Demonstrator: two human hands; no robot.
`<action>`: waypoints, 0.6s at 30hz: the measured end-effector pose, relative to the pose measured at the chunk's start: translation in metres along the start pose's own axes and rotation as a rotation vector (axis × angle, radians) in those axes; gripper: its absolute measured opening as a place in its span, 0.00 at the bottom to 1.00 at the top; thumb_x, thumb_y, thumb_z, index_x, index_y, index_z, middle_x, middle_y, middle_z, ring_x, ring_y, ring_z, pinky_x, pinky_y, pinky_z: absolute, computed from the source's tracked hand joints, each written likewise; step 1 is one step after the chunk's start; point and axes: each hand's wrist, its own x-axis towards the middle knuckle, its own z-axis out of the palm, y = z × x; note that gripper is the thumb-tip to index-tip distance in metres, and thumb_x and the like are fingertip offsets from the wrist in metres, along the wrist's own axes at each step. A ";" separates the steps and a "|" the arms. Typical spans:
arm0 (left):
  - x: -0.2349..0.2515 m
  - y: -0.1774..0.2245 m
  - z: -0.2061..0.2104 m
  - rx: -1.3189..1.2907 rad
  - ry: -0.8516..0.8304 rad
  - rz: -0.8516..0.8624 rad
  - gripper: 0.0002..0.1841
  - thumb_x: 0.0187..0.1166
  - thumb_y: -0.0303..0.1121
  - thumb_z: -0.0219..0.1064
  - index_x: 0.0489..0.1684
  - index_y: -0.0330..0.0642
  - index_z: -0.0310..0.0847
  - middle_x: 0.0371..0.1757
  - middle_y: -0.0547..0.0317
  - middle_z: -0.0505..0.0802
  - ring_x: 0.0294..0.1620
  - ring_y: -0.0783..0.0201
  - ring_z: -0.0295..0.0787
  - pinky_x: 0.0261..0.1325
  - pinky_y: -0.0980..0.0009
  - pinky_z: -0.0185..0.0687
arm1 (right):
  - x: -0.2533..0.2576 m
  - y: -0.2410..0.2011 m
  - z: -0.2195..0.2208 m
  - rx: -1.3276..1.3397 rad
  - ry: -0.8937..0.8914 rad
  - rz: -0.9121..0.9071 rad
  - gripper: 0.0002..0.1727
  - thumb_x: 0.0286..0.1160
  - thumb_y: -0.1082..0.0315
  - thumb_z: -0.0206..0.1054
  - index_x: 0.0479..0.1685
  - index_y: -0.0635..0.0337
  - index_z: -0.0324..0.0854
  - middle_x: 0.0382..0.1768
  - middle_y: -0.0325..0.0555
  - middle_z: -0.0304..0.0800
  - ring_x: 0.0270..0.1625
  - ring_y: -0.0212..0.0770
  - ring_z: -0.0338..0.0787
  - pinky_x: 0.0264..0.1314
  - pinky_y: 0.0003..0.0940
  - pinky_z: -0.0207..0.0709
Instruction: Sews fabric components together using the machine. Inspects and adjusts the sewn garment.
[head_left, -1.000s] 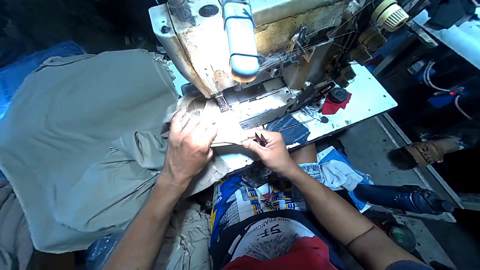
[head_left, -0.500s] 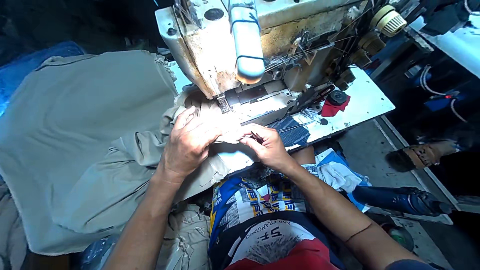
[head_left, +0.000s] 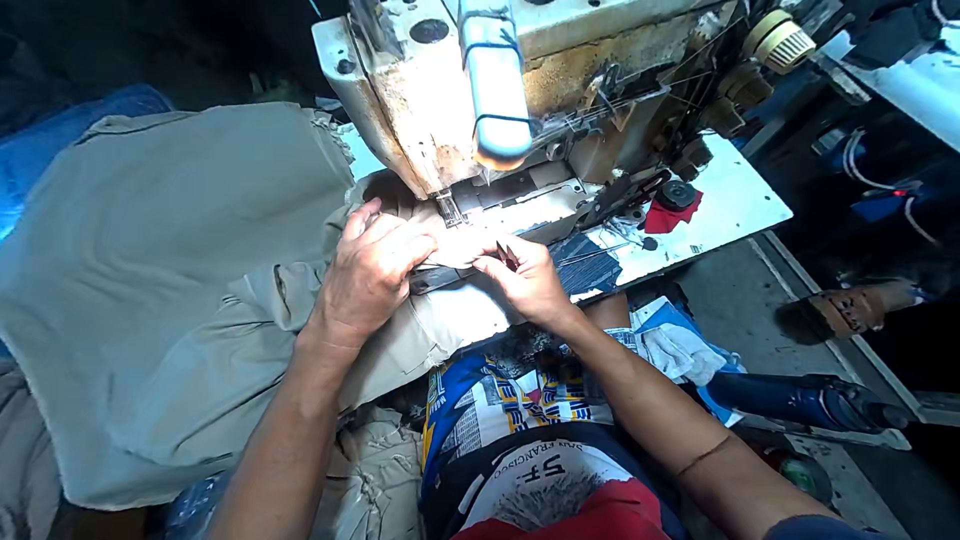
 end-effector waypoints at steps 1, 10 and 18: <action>-0.001 -0.002 0.000 -0.042 0.020 0.001 0.15 0.79 0.21 0.59 0.48 0.42 0.94 0.59 0.54 0.95 0.65 0.50 0.89 0.85 0.41 0.62 | 0.002 0.001 0.001 -0.005 -0.001 -0.007 0.07 0.77 0.80 0.67 0.47 0.64 0.88 0.47 0.46 0.92 0.42 0.35 0.90 0.43 0.30 0.87; -0.004 -0.006 0.005 -0.046 0.054 -0.014 0.14 0.78 0.21 0.58 0.41 0.42 0.93 0.46 0.56 0.96 0.58 0.50 0.90 0.86 0.39 0.58 | 0.006 0.002 0.002 -0.036 -0.001 -0.030 0.07 0.77 0.81 0.67 0.48 0.66 0.88 0.46 0.47 0.92 0.41 0.35 0.90 0.43 0.30 0.87; -0.002 -0.005 -0.005 -0.036 -0.080 -0.013 0.13 0.69 0.23 0.62 0.45 0.40 0.92 0.54 0.53 0.94 0.64 0.47 0.86 0.82 0.41 0.64 | 0.008 -0.002 0.006 -0.058 0.014 0.001 0.08 0.78 0.80 0.66 0.50 0.63 0.87 0.50 0.46 0.90 0.43 0.35 0.89 0.41 0.29 0.87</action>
